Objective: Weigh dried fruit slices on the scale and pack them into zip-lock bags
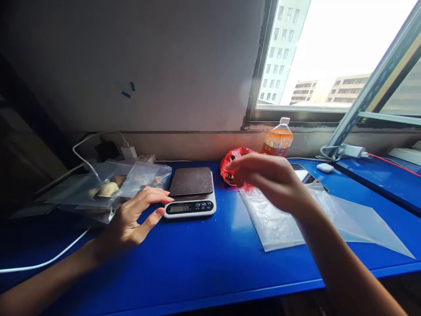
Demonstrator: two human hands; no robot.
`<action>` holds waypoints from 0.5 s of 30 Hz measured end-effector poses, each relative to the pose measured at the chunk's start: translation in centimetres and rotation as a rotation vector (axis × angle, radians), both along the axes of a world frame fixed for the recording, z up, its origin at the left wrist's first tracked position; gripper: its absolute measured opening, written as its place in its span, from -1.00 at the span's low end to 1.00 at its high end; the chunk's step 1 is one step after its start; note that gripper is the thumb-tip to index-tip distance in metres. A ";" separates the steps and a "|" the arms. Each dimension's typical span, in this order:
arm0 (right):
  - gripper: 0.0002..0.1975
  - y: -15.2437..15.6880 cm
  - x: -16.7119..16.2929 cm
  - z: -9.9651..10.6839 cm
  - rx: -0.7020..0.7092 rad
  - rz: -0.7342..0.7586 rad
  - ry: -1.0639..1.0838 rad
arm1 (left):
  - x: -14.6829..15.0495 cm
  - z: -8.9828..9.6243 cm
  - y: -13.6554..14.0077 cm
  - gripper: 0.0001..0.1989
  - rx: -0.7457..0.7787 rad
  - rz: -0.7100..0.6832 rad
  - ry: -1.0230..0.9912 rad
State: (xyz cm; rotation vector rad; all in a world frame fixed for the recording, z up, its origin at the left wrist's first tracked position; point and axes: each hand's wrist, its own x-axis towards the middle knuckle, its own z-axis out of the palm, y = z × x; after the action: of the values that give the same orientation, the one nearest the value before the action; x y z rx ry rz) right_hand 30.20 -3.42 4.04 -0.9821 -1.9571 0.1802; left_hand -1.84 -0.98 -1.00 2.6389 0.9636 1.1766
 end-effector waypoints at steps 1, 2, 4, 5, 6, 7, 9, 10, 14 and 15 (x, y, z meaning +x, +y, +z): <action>-0.74 3.0 0.8 0.4 -0.145 -0.035 -0.095 | 0.2 -0.1 -0.1 -0.78 0.012 -0.039 0.000; -0.71 5.9 1.6 0.5 -0.270 -0.156 -0.181 | 0.3 -0.2 -0.2 -0.77 0.025 -0.072 0.001; -0.77 10.9 3.0 -0.2 -0.410 -0.402 -0.476 | 0.5 -0.4 -0.1 -0.76 0.058 -0.118 0.009; -0.84 12.9 3.5 -0.9 -0.421 -0.460 -0.524 | 0.5 -0.5 0.0 -0.75 0.074 -0.136 0.016; -0.88 14.4 3.9 -1.6 -0.431 -0.515 -0.575 | 0.5 -0.6 0.2 -0.74 0.090 -0.152 0.018; -0.88 15.5 4.3 -2.3 -0.436 -0.551 -0.610 | 0.4 -0.7 0.3 -0.74 0.108 -0.170 0.016; -0.82 16.9 4.9 -3.5 -0.455 -0.599 -0.678 | 0.1 -0.9 0.6 -0.73 0.133 -0.204 0.009; -0.79 17.3 5.1 -3.9 -0.464 -0.606 -0.707 | 0.0 -1.0 0.7 -0.73 0.139 -0.215 0.005; -0.82 17.7 5.7 -4.3 -0.457 -0.539 -0.771 | -0.7 -1.0 1.0 -0.73 0.127 -0.215 0.011; -0.81 17.6 5.8 -4.2 -0.448 -0.514 -0.771 | -0.8 -0.9 1.1 -0.73 0.127 -0.209 0.014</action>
State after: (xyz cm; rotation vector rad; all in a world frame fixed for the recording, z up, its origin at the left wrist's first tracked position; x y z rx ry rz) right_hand 35.99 14.18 -0.14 -2.0451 -2.2876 -0.0764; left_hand -2.61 0.09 -1.88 2.7659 0.6137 1.2082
